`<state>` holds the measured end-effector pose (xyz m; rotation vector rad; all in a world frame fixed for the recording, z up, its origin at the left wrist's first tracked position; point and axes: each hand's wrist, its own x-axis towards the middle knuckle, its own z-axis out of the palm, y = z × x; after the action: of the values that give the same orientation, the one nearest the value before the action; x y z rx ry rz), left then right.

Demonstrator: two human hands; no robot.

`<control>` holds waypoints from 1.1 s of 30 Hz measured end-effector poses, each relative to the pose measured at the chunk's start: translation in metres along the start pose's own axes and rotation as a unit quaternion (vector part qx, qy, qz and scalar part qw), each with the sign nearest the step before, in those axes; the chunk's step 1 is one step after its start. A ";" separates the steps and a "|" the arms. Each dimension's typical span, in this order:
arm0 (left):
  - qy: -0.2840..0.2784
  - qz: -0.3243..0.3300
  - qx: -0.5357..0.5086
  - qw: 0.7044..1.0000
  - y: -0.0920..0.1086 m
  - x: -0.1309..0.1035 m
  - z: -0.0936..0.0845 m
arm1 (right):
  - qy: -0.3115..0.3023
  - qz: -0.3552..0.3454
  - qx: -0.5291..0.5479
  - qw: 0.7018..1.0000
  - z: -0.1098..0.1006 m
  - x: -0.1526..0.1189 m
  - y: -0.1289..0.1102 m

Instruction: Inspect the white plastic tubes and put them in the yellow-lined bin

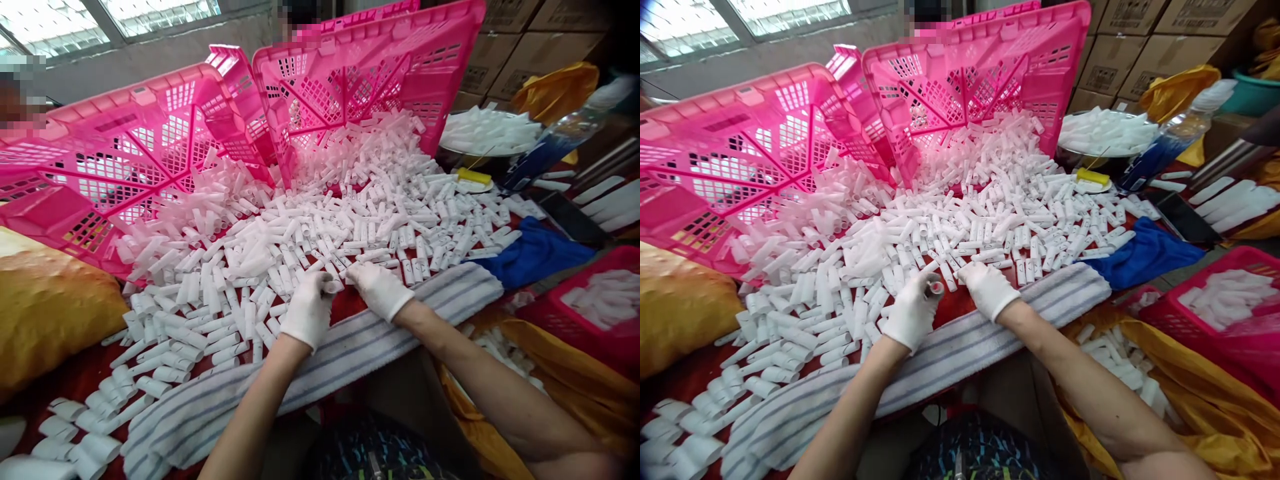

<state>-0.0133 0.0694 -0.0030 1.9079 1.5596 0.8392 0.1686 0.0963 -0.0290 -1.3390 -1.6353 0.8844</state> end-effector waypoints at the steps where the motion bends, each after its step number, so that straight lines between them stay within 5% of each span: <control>1: 0.046 -0.039 -0.086 0.995 -0.001 -0.004 -0.002 | -0.004 -0.004 0.011 1.000 -0.001 0.000 0.002; 3: 0.089 -0.117 -0.256 0.956 -0.001 -0.012 -0.004 | 0.000 0.004 0.067 0.998 -0.007 -0.004 0.000; 6: 0.054 -0.206 -0.453 0.866 0.008 -0.019 0.004 | 0.066 0.067 0.248 0.964 -0.015 -0.011 -0.015; 9: 0.023 -0.254 -0.539 0.803 0.024 -0.026 0.019 | 0.126 0.120 0.353 0.919 -0.011 -0.015 -0.035; 11: 0.009 -0.248 -0.532 0.809 0.033 -0.032 0.029 | 0.134 0.133 0.367 0.911 -0.005 -0.018 -0.043; 16: 0.089 -0.158 -0.323 0.929 0.033 -0.046 0.042 | 0.067 0.140 0.319 0.935 0.003 -0.025 -0.041; 20: 0.095 -0.171 -0.302 0.933 0.032 -0.046 0.040 | 0.048 0.098 0.279 0.954 -0.003 -0.026 -0.032; 23: 0.011 -0.222 -0.450 0.865 0.038 -0.043 0.031 | 0.051 0.032 0.266 0.962 -0.010 -0.025 -0.029; 26: -0.155 -0.259 -0.633 0.713 0.038 -0.040 0.018 | 0.027 -0.018 0.270 0.962 -0.021 -0.026 -0.030; 29: -0.301 -0.297 -0.696 0.580 0.032 -0.038 0.010 | -0.028 -0.038 0.281 0.959 -0.032 -0.030 -0.033; 31: -0.338 -0.310 -0.700 0.548 0.034 -0.038 0.012 | -0.053 -0.035 0.299 0.952 -0.038 -0.036 -0.033; 33: -0.320 -0.304 -0.681 0.584 0.044 -0.041 0.020 | -0.052 -0.025 0.317 0.947 -0.042 -0.046 -0.032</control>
<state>0.0247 0.0208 0.0100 0.3198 0.5261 0.5518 0.1983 0.0461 0.0092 -0.8063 -1.2838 1.3253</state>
